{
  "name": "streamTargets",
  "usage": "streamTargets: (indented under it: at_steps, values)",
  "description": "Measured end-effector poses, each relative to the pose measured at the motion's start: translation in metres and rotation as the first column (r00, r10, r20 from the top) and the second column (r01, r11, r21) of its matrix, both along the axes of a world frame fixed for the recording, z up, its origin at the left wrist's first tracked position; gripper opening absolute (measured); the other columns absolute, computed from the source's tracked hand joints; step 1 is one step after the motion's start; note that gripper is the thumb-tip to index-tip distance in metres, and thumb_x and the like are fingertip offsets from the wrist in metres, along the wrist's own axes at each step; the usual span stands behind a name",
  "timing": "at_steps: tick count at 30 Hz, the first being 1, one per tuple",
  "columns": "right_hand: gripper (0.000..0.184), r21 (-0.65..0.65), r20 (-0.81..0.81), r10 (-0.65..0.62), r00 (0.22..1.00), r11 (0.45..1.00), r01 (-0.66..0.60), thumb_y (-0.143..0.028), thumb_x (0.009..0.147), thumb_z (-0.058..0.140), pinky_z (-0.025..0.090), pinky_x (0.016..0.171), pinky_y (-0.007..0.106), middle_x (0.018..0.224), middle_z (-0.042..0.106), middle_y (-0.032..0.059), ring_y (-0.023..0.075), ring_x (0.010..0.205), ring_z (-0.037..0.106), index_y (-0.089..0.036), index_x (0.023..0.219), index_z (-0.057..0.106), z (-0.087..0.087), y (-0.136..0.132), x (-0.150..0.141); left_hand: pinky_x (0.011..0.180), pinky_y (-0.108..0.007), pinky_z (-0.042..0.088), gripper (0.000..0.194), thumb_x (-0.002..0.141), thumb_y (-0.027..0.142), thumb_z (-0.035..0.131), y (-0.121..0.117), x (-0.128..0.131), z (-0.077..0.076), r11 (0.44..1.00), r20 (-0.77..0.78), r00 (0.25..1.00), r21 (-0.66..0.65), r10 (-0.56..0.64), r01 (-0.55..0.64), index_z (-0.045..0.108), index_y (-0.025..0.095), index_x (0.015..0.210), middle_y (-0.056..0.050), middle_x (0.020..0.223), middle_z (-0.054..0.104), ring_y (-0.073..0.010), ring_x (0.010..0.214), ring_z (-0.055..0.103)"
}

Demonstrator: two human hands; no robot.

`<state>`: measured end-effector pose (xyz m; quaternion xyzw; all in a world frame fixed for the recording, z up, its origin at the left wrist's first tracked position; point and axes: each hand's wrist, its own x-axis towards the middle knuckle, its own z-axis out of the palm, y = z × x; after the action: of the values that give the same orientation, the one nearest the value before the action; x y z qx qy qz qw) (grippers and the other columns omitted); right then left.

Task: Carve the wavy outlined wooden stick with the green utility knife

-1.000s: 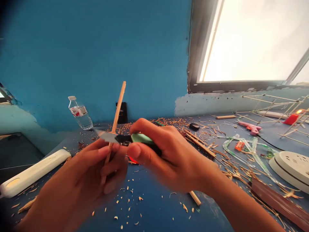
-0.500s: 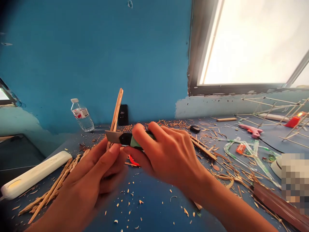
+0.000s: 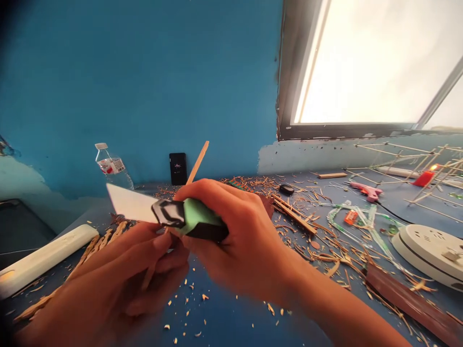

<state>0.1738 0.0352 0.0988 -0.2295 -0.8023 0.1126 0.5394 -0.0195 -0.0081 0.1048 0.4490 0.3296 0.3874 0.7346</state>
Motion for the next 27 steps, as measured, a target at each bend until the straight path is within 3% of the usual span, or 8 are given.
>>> streamTargets:
  at_steps: [4, 6, 8, 10, 12, 14, 20, 27]
  values:
    - [0.02, 0.099, 0.072, 0.006, 0.997, 0.995, -0.013, -0.011, 0.097, 0.071, 0.054, 0.068, 0.027, 0.099, 0.077, -0.0036, 0.0125, 0.081, 0.071, -0.027, 0.11, 0.068, -0.001, 0.006, 0.004, 0.049, -0.016, 0.028, 0.06, 0.082, 0.075, 0.088, -0.01, 0.003, 0.001, 0.992, -0.178, 0.98, -0.067, 0.093, -0.107, 0.057, 0.024, 0.092, 0.007, 0.064, 0.043, -0.0062, 0.054, 0.028]
    - [0.018, 0.223, 0.127, -0.01, 0.992, 0.975, -0.019, -0.012, 0.101, 0.065, 0.056, 0.07, 0.028, 0.099, 0.078, -0.0012, 0.0138, 0.085, 0.074, -0.024, 0.114, 0.067, -0.002, 0.01, 0.006, 0.051, -0.018, 0.029, 0.058, 0.086, 0.077, 0.084, -0.012, 0.001, 0.0, 0.99, -0.205, 0.974, -0.079, 0.097, -0.116, 0.058, 0.024, 0.094, 0.006, 0.064, 0.042, -0.0072, 0.055, 0.028]
    - [0.012, 0.428, 0.197, -0.105, 0.975, 0.904, 0.011, -0.015, 0.109, 0.058, 0.056, 0.069, 0.03, 0.097, 0.08, 0.0016, 0.015, 0.083, 0.075, -0.02, 0.115, 0.067, -0.004, 0.016, 0.007, 0.052, -0.02, 0.03, 0.051, 0.096, 0.075, 0.074, -0.011, -0.004, -0.005, 0.997, -0.201, 0.976, -0.014, 0.077, -0.082, 0.062, 0.028, 0.109, 0.005, 0.068, 0.046, -0.0091, 0.057, 0.028]
    - [0.015, 0.619, 0.216, -0.246, 0.945, 0.783, 0.063, -0.019, 0.115, 0.053, 0.053, 0.063, 0.033, 0.092, 0.081, 0.0032, 0.0159, 0.076, 0.075, -0.019, 0.11, 0.067, -0.007, 0.022, 0.006, 0.053, -0.02, 0.031, 0.05, 0.102, 0.073, 0.067, -0.008, -0.009, -0.011, 0.996, -0.219, 0.974, 0.085, 0.051, -0.033, 0.061, 0.032, 0.129, 0.004, 0.071, 0.048, -0.0109, 0.059, 0.029]
    - [0.017, 0.726, 0.178, -0.343, 0.922, 0.678, 0.112, -0.021, 0.116, 0.053, 0.047, 0.056, 0.033, 0.085, 0.08, 0.0021, 0.0154, 0.068, 0.073, -0.02, 0.106, 0.067, -0.01, 0.026, 0.006, 0.053, -0.02, 0.032, 0.059, 0.102, 0.073, 0.067, -0.004, -0.014, -0.015, 0.988, -0.251, 0.967, 0.153, 0.036, 0.003, 0.055, 0.035, 0.145, 0.005, 0.07, 0.045, -0.012, 0.06, 0.029]
    - [0.013, 0.761, 0.122, -0.369, 0.921, 0.631, 0.152, -0.022, 0.114, 0.057, 0.043, 0.053, 0.033, 0.082, 0.078, 0.0009, 0.0146, 0.067, 0.071, -0.021, 0.106, 0.066, -0.014, 0.029, 0.006, 0.053, -0.02, 0.031, 0.067, 0.102, 0.073, 0.067, 0.0, -0.017, -0.017, 0.986, -0.29, 0.957, 0.163, 0.033, 0.016, 0.048, 0.036, 0.154, 0.007, 0.069, 0.042, -0.0123, 0.06, 0.028]
    - [0.007, 0.631, 0.023, -0.294, 0.955, 0.746, 0.214, -0.026, 0.111, 0.063, 0.051, 0.061, 0.03, 0.087, 0.076, -0.0008, 0.0133, 0.069, 0.07, -0.023, 0.117, 0.063, -0.027, 0.03, 0.003, 0.053, -0.02, 0.031, 0.053, 0.105, 0.075, 0.059, 0.004, -0.015, -0.01, 0.971, -0.376, 0.927, 0.224, 0.01, 0.08, 0.056, 0.031, 0.135, 0.006, 0.07, 0.044, -0.0114, 0.06, 0.031]
    - [0.009, 0.32, -0.183, -0.278, 0.943, 0.89, 0.324, -0.021, 0.104, 0.06, 0.056, 0.064, 0.031, 0.085, 0.075, -0.0021, 0.0152, 0.065, 0.067, -0.028, 0.11, 0.061, -0.038, 0.015, -0.02, 0.047, -0.012, 0.027, 0.042, 0.102, 0.067, 0.073, 0.011, 0.01, -0.011, 0.98, -0.005, 0.996, 0.18, 0.09, -0.088, 0.058, 0.028, 0.107, 0.009, 0.07, 0.04, -0.0062, 0.055, 0.023]
